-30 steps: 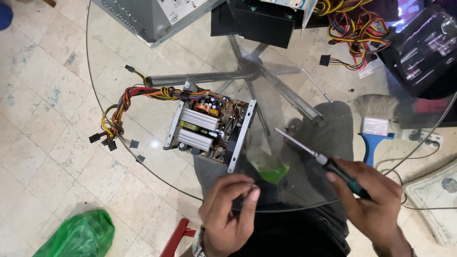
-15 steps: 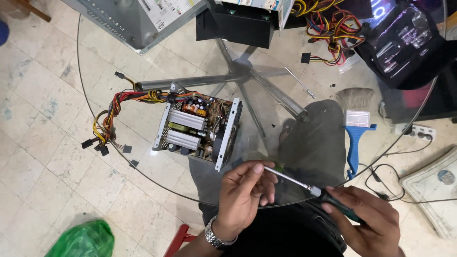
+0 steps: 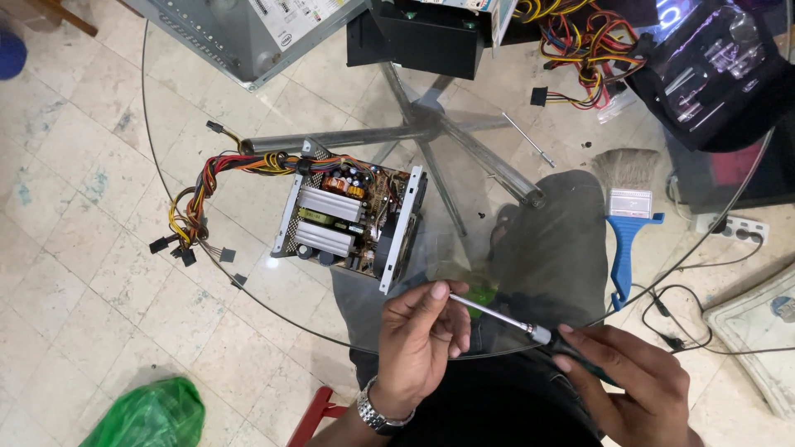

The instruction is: The person cleans a screwdriver with a cloth, then uses it to unscrew and remove the side panel of a computer power supply unit. They then use a brush to clean the internal components of the unit.

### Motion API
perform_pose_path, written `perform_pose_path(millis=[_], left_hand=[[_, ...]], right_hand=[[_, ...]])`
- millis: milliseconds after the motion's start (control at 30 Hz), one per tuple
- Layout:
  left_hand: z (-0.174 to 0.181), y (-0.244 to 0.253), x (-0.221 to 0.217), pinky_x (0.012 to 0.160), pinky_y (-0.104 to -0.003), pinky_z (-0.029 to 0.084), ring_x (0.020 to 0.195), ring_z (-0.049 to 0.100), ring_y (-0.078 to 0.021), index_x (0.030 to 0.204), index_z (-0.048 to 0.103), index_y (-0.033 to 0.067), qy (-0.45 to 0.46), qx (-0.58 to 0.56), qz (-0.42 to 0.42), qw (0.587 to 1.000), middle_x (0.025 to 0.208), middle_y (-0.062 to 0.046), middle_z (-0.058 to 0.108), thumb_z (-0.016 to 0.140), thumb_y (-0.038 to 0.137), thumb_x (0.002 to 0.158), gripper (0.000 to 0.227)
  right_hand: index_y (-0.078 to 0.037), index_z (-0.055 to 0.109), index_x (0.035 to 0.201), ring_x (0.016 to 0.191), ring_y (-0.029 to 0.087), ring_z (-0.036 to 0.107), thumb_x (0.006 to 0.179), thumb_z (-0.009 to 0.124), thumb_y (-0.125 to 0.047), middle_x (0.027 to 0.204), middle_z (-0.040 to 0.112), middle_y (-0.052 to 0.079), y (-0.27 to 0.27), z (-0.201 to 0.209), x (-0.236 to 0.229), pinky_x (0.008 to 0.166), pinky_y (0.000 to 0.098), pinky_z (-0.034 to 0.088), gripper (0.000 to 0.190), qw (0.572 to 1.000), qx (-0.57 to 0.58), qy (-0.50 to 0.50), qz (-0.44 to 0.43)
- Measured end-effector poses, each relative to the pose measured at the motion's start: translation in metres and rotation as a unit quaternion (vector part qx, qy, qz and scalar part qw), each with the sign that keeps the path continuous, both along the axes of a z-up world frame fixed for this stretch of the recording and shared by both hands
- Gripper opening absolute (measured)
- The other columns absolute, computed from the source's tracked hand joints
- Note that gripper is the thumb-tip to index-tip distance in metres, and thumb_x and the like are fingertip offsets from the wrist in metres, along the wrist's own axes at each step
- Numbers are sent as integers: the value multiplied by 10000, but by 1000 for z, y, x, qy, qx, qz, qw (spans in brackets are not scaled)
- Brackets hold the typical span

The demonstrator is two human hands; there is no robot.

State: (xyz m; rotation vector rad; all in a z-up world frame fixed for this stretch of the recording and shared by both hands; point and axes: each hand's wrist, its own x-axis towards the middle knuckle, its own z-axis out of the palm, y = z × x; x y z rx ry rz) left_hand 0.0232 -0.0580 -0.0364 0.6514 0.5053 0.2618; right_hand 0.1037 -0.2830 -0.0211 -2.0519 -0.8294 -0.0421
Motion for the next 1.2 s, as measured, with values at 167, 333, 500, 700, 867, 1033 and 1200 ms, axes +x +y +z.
perform_pose_path(millis=[167,333,500,700,867,1033,1200], left_hand=[[0,-2,-1,407,-270,442,529,664,-237,1094,704,-141,-27,55,29,998,764,-209,719,599,128,1044,293],[1,-1,1,398,-272,437,512,652,-243,1054,704,-137,-18,48,23,998,700,-206,684,593,115,1047,276],[-1,-4,1,394,-278,447,490,648,-247,1031,709,-149,3,64,37,997,626,-207,659,626,134,1024,295],[-11,-6,-4,396,-282,455,505,656,-252,1079,699,-160,-19,78,45,996,646,-199,670,620,107,1027,283],[1,2,-15,451,-291,542,595,709,-253,1305,649,-106,0,179,-28,983,946,-237,762,669,51,984,358],[-14,14,-43,404,-124,522,519,651,-41,1084,710,53,49,599,164,783,789,-45,752,798,139,889,231],[-2,28,-35,616,-208,597,793,648,-143,1228,639,26,124,662,241,698,1153,-141,653,816,193,870,432]], right_hand=[[-44,752,1116,938,186,802,836,746,-153,1103,790,124,1,4,-3,831,282,623,301,998,-14,58,-3],[-66,769,1064,815,181,771,786,816,-163,1012,772,118,4,11,-3,756,297,620,298,998,-56,-12,6],[8,738,994,720,267,708,799,855,-114,919,742,157,16,14,7,682,332,585,258,980,-23,-185,64],[2,750,968,709,267,696,823,829,-108,933,750,178,18,6,-12,693,355,565,198,983,-52,-175,28],[10,755,1063,944,208,787,736,829,-51,1059,784,168,24,3,-22,941,318,643,340,994,25,86,-59],[26,748,1030,889,200,793,737,840,-55,1030,787,155,34,-1,-14,870,287,659,318,997,49,52,-21],[-5,745,1081,883,177,803,747,854,-80,1032,788,147,44,-6,-9,842,267,672,360,997,48,58,17]])
